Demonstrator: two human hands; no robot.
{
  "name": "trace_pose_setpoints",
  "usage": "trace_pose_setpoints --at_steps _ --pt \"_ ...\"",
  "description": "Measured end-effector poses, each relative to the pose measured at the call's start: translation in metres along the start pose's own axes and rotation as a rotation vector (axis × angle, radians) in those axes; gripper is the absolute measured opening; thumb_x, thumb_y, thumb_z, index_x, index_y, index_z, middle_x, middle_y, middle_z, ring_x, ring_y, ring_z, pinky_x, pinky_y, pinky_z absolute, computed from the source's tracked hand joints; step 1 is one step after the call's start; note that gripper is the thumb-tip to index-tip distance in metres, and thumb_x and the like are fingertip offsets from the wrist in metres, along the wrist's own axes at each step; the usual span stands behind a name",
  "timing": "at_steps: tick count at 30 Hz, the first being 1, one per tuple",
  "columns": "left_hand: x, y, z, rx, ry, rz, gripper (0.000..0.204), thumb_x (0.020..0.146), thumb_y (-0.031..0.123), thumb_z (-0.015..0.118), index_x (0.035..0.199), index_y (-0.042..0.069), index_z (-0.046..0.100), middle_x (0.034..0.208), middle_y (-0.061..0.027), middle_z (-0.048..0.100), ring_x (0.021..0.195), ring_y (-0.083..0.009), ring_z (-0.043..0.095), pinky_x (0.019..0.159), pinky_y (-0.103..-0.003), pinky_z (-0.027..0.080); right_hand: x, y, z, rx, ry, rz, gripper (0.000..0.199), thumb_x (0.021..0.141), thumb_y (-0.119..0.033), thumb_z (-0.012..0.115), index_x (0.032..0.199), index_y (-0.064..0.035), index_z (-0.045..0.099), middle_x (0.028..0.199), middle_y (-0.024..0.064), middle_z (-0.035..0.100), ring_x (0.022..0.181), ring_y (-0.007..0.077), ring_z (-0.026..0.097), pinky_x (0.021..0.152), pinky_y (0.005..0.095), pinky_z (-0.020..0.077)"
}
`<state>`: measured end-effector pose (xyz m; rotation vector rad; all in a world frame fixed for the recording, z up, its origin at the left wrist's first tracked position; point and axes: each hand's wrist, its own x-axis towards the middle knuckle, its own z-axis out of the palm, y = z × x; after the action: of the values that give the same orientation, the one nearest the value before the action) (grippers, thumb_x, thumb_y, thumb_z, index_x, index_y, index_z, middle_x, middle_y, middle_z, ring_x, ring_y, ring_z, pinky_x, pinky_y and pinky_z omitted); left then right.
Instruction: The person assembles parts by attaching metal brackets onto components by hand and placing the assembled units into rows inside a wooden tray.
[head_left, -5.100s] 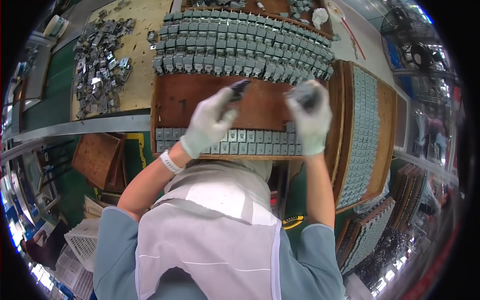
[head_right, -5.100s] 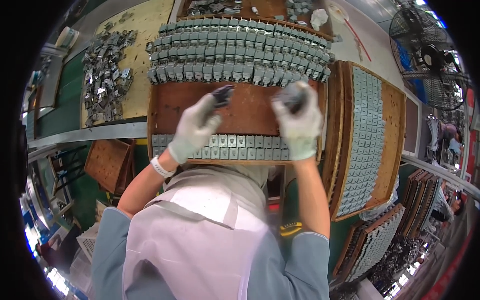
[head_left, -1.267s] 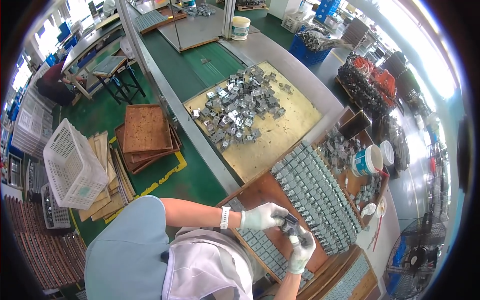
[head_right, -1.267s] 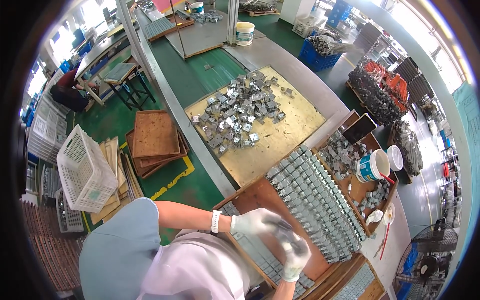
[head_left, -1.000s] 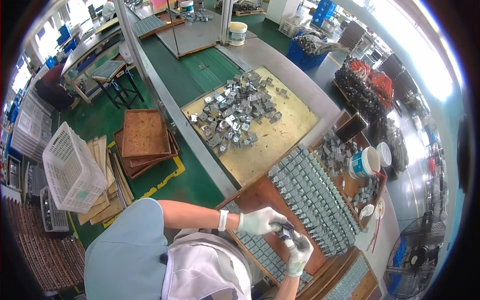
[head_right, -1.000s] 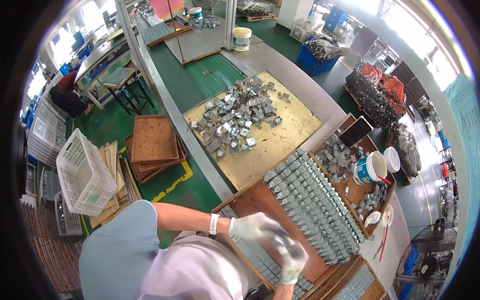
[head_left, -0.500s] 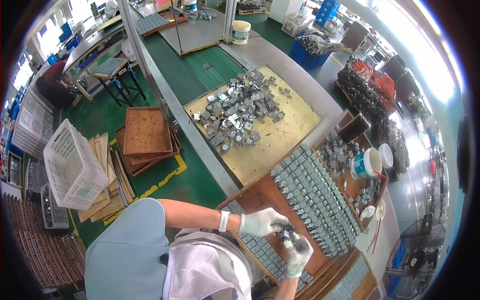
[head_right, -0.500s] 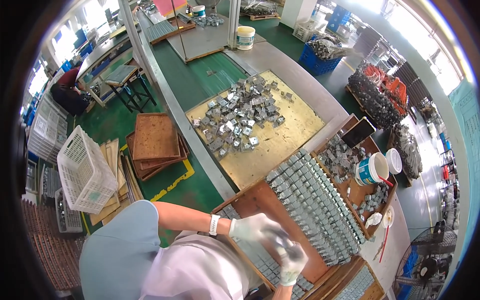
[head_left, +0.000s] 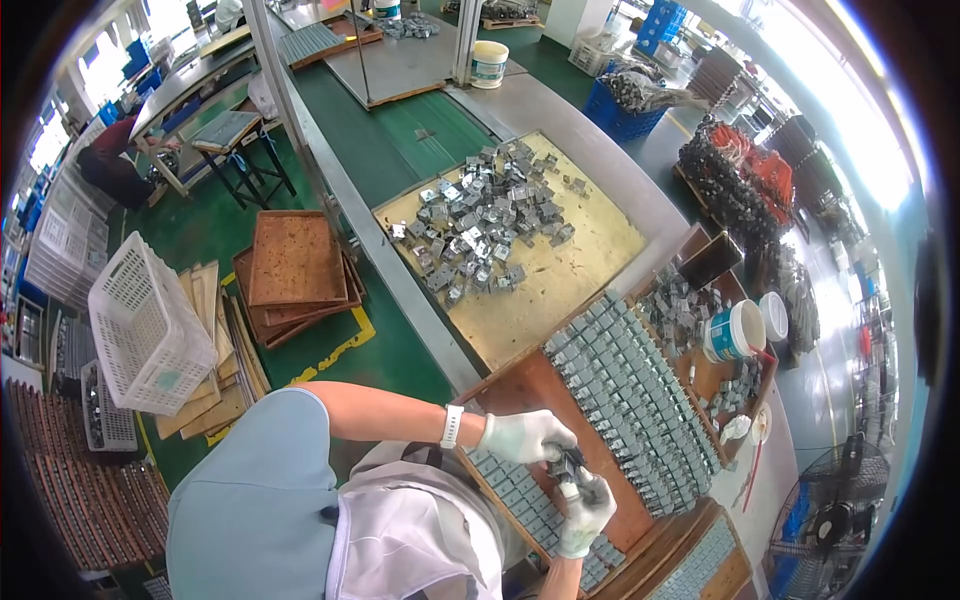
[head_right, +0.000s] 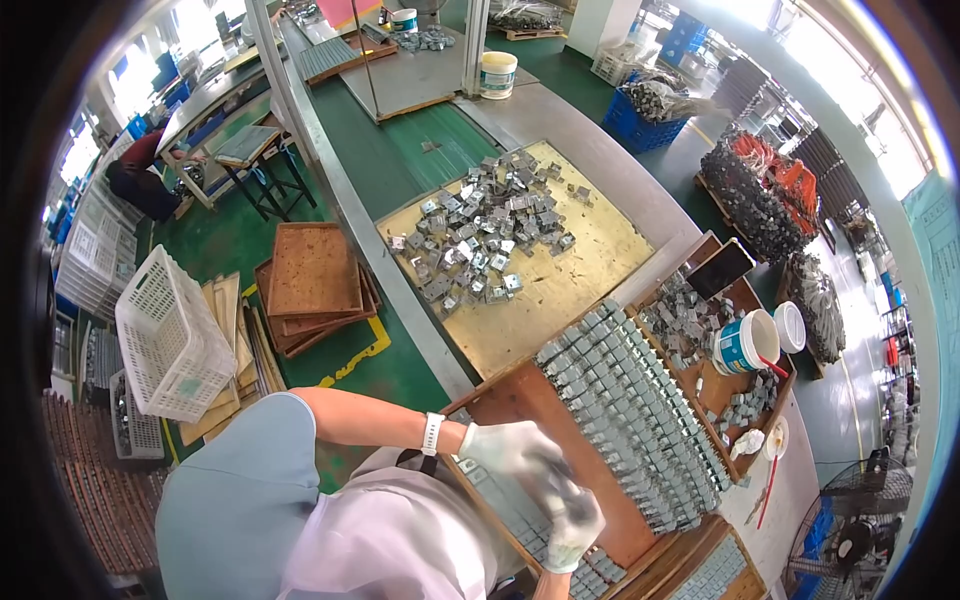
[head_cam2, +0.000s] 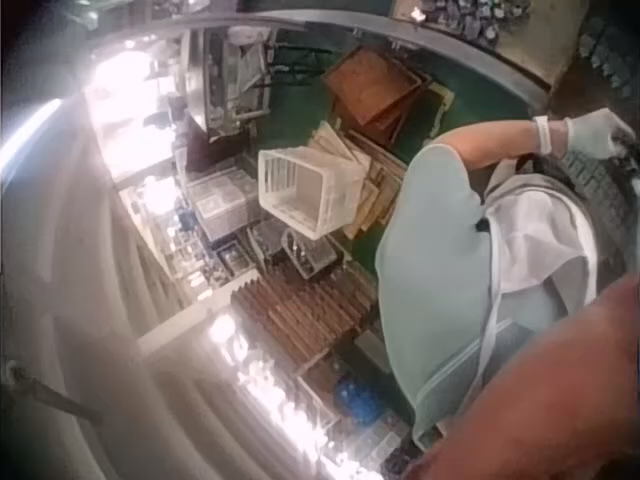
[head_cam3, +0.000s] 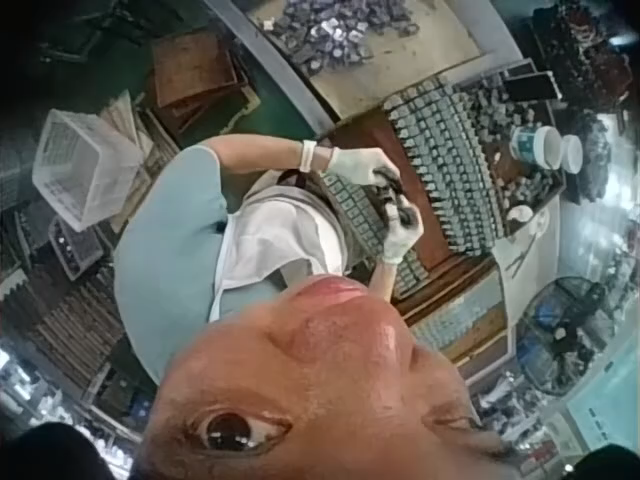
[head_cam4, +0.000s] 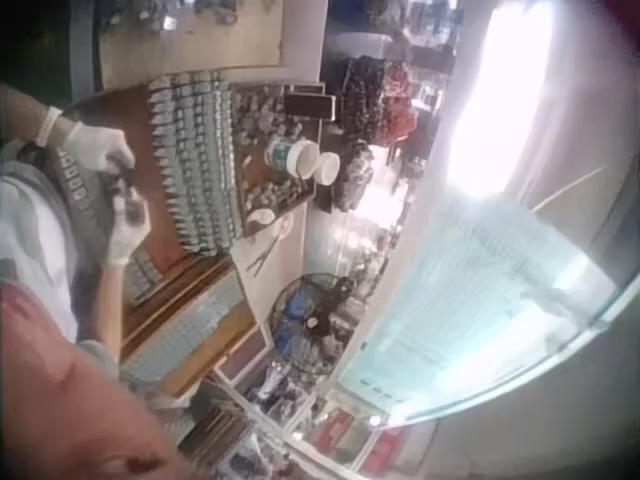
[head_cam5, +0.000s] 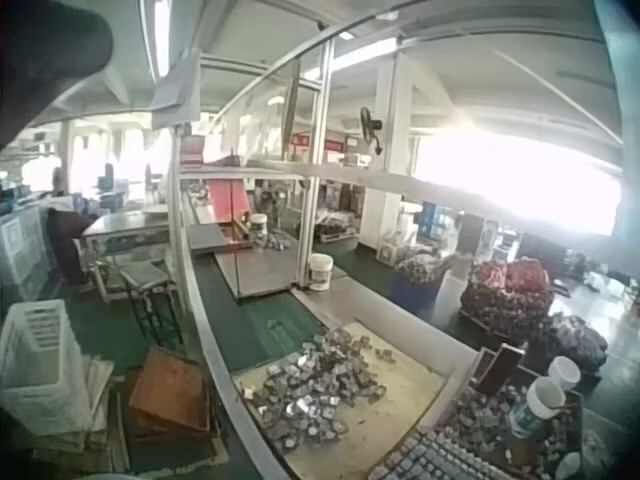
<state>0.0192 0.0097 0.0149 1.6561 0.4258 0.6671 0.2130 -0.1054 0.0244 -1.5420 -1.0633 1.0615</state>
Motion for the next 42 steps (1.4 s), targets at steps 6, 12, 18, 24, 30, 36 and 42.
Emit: trace_pose_setpoints --at_steps 6,12,18,24,30,36,42 --pt "-0.006 -0.003 -0.003 -0.271 -0.056 -0.087 0.014 0.091 -0.004 0.056 0.103 -0.005 0.064 0.088 -0.0096 0.069 0.083 -0.0148 0.066 0.075 -0.03 0.058 -0.001 -0.019 0.004 0.085 -0.149 -0.033 0.046 0.082 -0.015 0.083 0.115 0.0043 0.058 0.101 0.0042 0.064 0.09 0.0108 0.059 0.083 0.0242 0.0485" --pt "-0.005 0.006 0.005 0.039 -0.002 0.033 0.025 0.087 0.003 0.061 0.111 -0.001 0.068 0.09 -0.0119 0.073 0.085 -0.0204 0.07 0.076 -0.033 0.055 -0.005 -0.015 0.007 0.424 -0.136 0.081 0.041 0.08 -0.009 0.081 0.11 0.0023 0.055 0.113 0.0143 0.065 0.095 0.0211 0.066 0.087 0.0328 0.0525" --pt "-0.015 0.022 0.006 -0.134 0.086 -0.107 0.032 0.087 -0.007 0.057 0.117 -0.001 0.067 0.098 -0.0131 0.073 0.087 -0.0214 0.072 0.076 -0.033 0.058 0.009 -0.028 0.005 0.163 -0.212 0.003 0.038 0.077 -0.011 0.081 0.107 -0.0008 0.059 0.1 0.0031 0.063 0.092 0.0129 0.059 0.084 0.0272 0.0471" --pt "0.019 0.006 0.016 -0.172 -0.08 -0.004 0.011 0.085 0.002 0.054 0.09 -0.003 0.062 0.078 -0.0155 0.067 0.071 -0.0246 0.066 0.067 -0.037 0.051 -0.003 -0.002 -0.025 0.146 -0.18 -0.073 0.047 0.078 -0.028 0.083 0.106 -0.0015 0.057 0.104 0.0095 0.064 0.095 0.0138 0.059 0.081 0.0328 0.0502" --pt "0.007 0.001 0.048 -0.097 0.194 0.065 0.009 0.091 0.005 0.054 0.088 -0.002 0.06 0.073 -0.0155 0.064 0.065 -0.0261 0.062 0.062 -0.036 0.05 -0.002 0.019 -0.03 0.068 -0.052 -0.195 0.045 0.078 -0.027 0.086 0.108 -0.0033 0.062 0.11 0.0123 0.065 0.095 0.0232 0.059 0.084 0.0391 0.0496" --pt "0.014 0.012 0.011 0.354 0.285 0.231 0.013 0.083 0.009 0.062 0.094 0.003 0.067 0.086 -0.0177 0.067 0.078 -0.035 0.066 0.068 -0.042 0.053 0.004 -0.048 0.017 0.244 -0.08 0.044 0.062 0.081 -0.026 0.08 0.129 0.0028 0.054 0.12 0.0088 0.061 0.105 0.0185 0.06 0.092 0.0333 0.0501" --pt "0.019 0.02 0.044 0.466 0.422 0.262 0.019 0.09 0.0 0.051 0.105 -0.001 0.064 0.088 -0.0209 0.065 0.079 -0.0402 0.067 0.067 -0.043 0.055 0.008 -0.027 0.032 0.352 0.229 -0.05 0.052 0.079 -0.008 0.08 0.122 -0.0015 0.053 0.111 0.0056 0.059 0.098 0.0122 0.057 0.087 0.0289 0.0482"
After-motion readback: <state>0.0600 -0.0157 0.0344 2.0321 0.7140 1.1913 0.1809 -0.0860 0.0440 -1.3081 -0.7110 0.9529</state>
